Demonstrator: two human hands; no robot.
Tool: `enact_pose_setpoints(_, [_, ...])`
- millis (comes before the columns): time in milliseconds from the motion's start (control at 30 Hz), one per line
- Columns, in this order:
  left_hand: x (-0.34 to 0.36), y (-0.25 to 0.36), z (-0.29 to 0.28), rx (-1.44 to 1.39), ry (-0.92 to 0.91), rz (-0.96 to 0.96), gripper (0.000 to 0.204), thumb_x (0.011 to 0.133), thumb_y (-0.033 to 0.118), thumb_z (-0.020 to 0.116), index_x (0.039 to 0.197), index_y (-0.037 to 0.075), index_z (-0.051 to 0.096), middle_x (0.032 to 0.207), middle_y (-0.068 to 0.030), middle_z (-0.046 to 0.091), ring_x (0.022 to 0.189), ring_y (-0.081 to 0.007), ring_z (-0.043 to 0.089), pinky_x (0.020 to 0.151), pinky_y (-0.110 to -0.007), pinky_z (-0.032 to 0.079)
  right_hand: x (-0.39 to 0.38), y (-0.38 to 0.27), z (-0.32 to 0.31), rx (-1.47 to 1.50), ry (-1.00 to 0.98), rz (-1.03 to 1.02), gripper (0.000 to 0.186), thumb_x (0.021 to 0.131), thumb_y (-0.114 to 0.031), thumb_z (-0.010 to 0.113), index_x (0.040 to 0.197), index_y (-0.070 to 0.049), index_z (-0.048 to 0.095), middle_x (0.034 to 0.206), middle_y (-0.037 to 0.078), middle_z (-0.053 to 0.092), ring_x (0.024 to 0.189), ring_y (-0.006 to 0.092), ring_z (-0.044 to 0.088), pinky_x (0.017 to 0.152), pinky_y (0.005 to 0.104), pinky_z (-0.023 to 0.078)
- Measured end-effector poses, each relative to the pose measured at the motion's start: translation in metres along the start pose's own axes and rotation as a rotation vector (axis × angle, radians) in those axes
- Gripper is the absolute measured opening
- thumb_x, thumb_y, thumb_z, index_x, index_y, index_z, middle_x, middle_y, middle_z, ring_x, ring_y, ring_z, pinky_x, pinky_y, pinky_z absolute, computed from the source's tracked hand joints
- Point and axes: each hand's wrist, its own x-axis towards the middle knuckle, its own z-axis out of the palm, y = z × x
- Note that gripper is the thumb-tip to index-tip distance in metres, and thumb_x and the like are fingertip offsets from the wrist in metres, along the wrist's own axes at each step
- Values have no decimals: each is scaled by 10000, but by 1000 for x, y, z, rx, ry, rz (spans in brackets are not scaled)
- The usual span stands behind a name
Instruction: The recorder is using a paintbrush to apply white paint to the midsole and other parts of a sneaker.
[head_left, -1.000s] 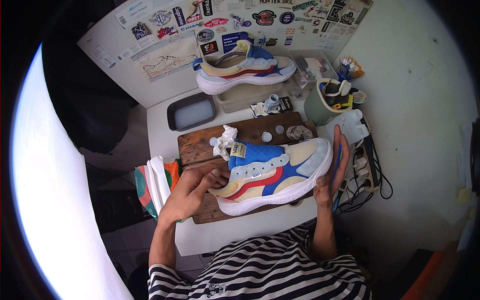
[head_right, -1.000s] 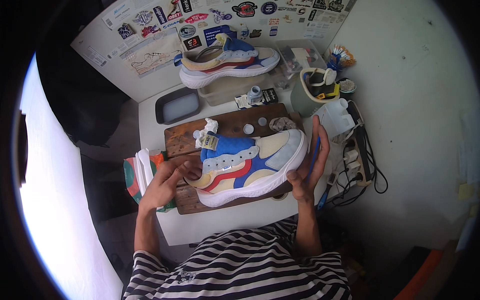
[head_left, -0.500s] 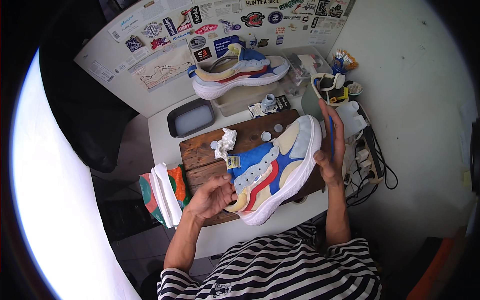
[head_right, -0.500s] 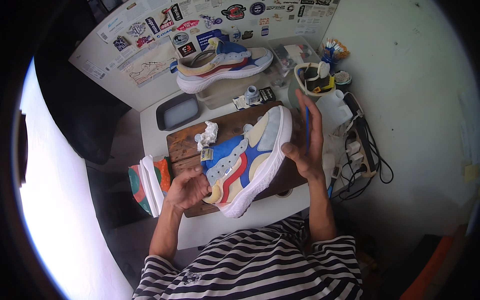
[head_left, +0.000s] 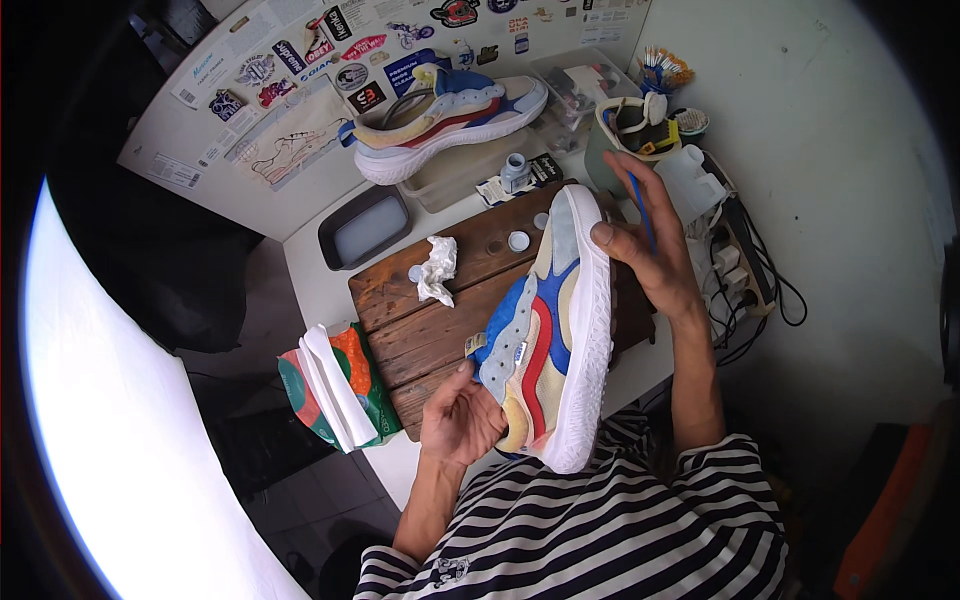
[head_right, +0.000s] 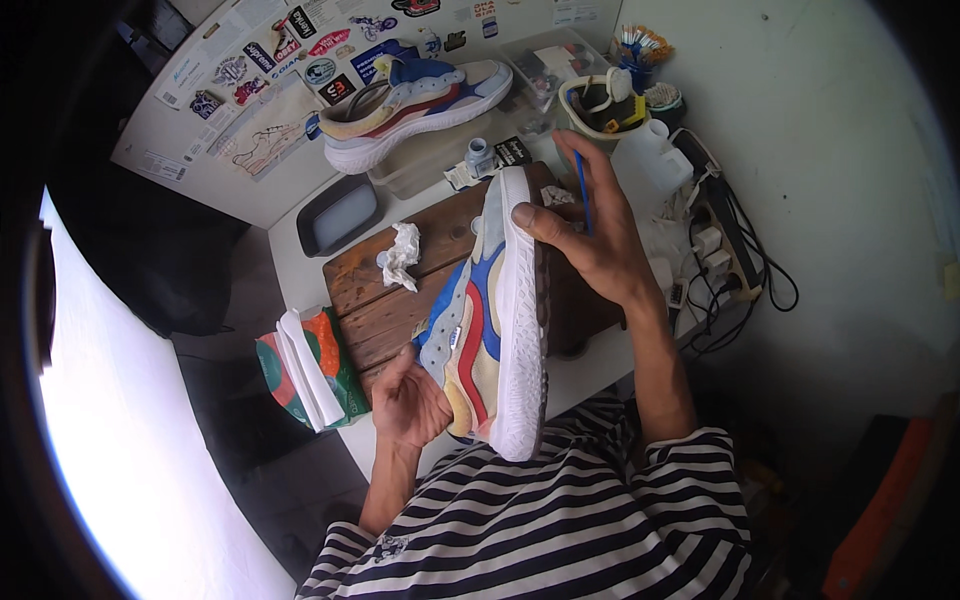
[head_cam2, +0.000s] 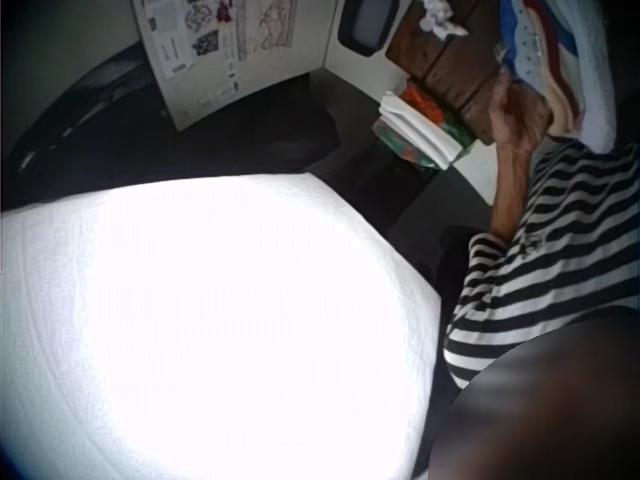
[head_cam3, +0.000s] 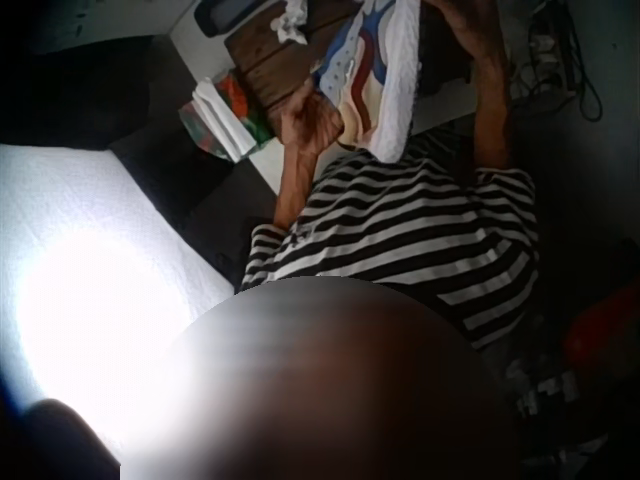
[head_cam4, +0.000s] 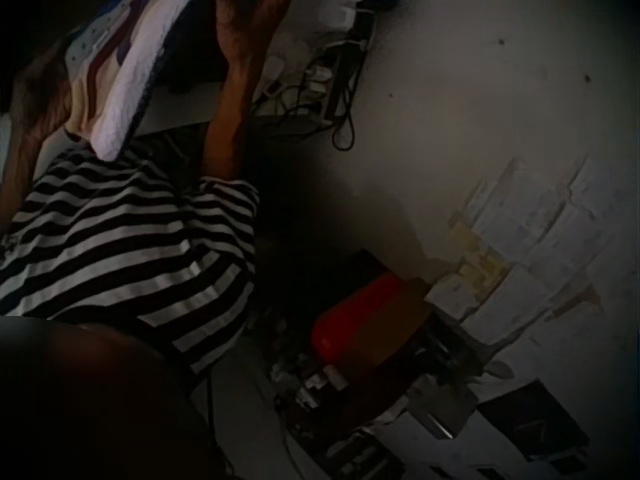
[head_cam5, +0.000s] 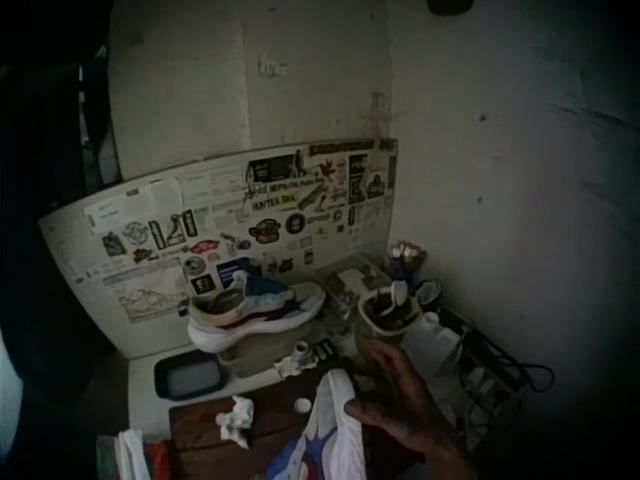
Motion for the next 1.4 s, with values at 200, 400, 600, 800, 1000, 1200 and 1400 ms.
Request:
enact_pose_setpoints(200, [-2,-12,9,-189,-65,89,544,1074,307,349,1476,-59,381,1520,-247,433,1418,-373,423,1171,-524,359,3,-2,4,-14,-16,-13,1022,796,-461,834,1537,-24,283,1562,276,308,1346,340,476,1060,423,450])
enact_pose_setpoints(400, [-13,-16,0,-166,44,164,475,1081,237,335,1405,-92,444,1449,-258,511,1347,-352,513,1169,-487,380,-9,9,-3,112,-76,10,1191,713,-699,778,1575,-84,231,1610,196,286,1327,343,507,995,475,522])
enact_pose_setpoints(600, [-13,-22,-14,-135,82,228,446,1070,221,355,1338,-99,512,1384,-238,575,1266,-329,580,1135,-462,423,-27,32,-17,286,-120,-2,1033,810,-450,812,1574,-72,228,1604,195,295,1270,336,553,918,409,569])
enact_pose_setpoints(800, [-13,-23,-22,-51,117,354,422,1039,178,352,1291,-101,543,1345,-228,605,1226,-320,603,1110,-453,449,-39,46,-16,178,-8,-33,594,952,-86,601,1487,14,362,1475,229,482,1162,277,630,892,376,583])
enact_pose_setpoints(1000, [-2,-21,-11,-357,66,291,512,1016,278,379,1361,-71,527,1377,-232,588,1223,-397,601,1103,-547,429,-47,65,-12,194,158,18,354,1031,-73,507,1360,57,497,1207,205,686,970,240,709,864,353,584])
enact_pose_setpoints(1200, [7,-14,19,-255,-165,274,806,968,621,405,1509,24,405,1553,-181,429,1451,-366,366,1212,-582,198,-53,72,0,33,224,19,266,1051,-145,535,1221,35,632,997,135,726,860,155,687,801,275,541])
enact_pose_setpoints(1400, [-4,4,3,-167,-230,419,669,997,462,460,1512,40,402,1563,-167,418,1439,-363,390,1193,-587,255,-44,94,20,49,256,-66,215,1028,-93,574,1182,37,644,950,94,714,832,120,672,783,257,528])
